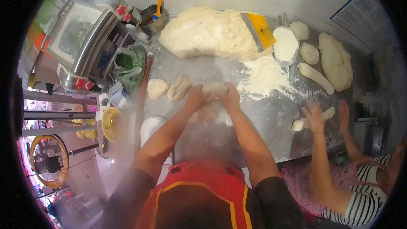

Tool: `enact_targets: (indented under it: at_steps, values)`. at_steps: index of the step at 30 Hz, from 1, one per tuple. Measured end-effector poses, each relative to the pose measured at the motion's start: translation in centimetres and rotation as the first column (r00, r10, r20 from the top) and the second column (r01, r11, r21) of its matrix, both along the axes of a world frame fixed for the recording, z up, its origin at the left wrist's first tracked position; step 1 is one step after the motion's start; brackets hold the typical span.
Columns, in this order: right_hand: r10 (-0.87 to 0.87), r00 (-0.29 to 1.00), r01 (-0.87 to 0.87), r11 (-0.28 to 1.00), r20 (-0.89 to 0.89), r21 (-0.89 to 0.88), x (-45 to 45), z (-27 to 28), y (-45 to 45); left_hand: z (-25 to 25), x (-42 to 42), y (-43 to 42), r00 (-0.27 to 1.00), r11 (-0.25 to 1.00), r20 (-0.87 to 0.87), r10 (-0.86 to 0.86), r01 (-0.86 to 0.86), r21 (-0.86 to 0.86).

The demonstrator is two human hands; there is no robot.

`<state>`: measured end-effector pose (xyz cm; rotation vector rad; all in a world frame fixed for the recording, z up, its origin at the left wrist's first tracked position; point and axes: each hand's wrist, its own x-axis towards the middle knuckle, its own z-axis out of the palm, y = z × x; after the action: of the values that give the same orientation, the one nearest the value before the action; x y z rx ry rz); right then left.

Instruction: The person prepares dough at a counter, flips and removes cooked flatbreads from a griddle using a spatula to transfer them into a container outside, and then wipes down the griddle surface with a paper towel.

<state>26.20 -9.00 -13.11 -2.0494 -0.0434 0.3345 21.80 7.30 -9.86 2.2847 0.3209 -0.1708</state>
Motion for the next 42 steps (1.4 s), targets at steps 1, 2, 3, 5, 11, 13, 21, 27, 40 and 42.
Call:
enact_targets:
  at_steps: [1,2,3,5,11,13,21,27,40,42]
  values:
    - [0.028,0.998,-0.026,0.999,-0.06,0.025,0.4,0.1,-0.3,0.6,0.3,0.1,1.0,1.0,-0.007,0.0,-0.001,-0.029]
    - [0.058,0.991,-0.052,0.997,-0.12,0.051,0.7,0.5,-0.5,1.9,0.6,0.2,1.0,0.998,-0.015,0.002,-0.003,-0.059]
    - [0.091,0.995,-0.089,0.993,0.031,-0.079,0.5,0.8,-0.6,2.5,0.7,0.2,1.0,0.996,-0.025,0.004,-0.007,-0.09]
    - [0.215,0.927,-0.102,0.933,0.308,-0.344,-0.1,2.6,-0.9,1.3,0.7,-0.3,0.988,0.997,0.149,-0.029,0.017,0.08]
    - [0.373,0.868,-0.283,0.915,0.329,-0.289,0.0,5.7,2.7,0.5,2.2,-1.9,0.921,0.924,0.222,-0.32,0.252,0.289]
    - [0.398,0.833,-0.208,0.868,0.384,-0.451,0.4,4.3,3.1,0.7,3.1,-1.5,0.93,0.905,0.155,-0.334,0.27,0.328]
    - [0.436,0.801,-0.1,0.774,0.411,-0.625,4.0,2.2,3.8,-1.9,5.9,-0.5,0.889,0.857,0.346,-0.3,0.092,0.507]
    - [0.454,0.815,-0.259,0.841,0.361,-0.475,5.0,4.7,0.4,-1.2,2.4,3.8,0.894,0.975,0.446,-0.046,-0.058,0.216]
    - [0.332,0.809,-0.008,0.831,0.485,-0.556,3.8,6.7,-1.5,0.7,-2.0,7.6,0.914,0.987,0.405,-0.032,-0.036,0.158]
    - [0.271,0.843,-0.099,0.927,0.464,-0.362,1.7,7.4,-1.1,-2.1,-1.5,6.4,0.974,0.986,0.215,0.074,-0.103,0.128]
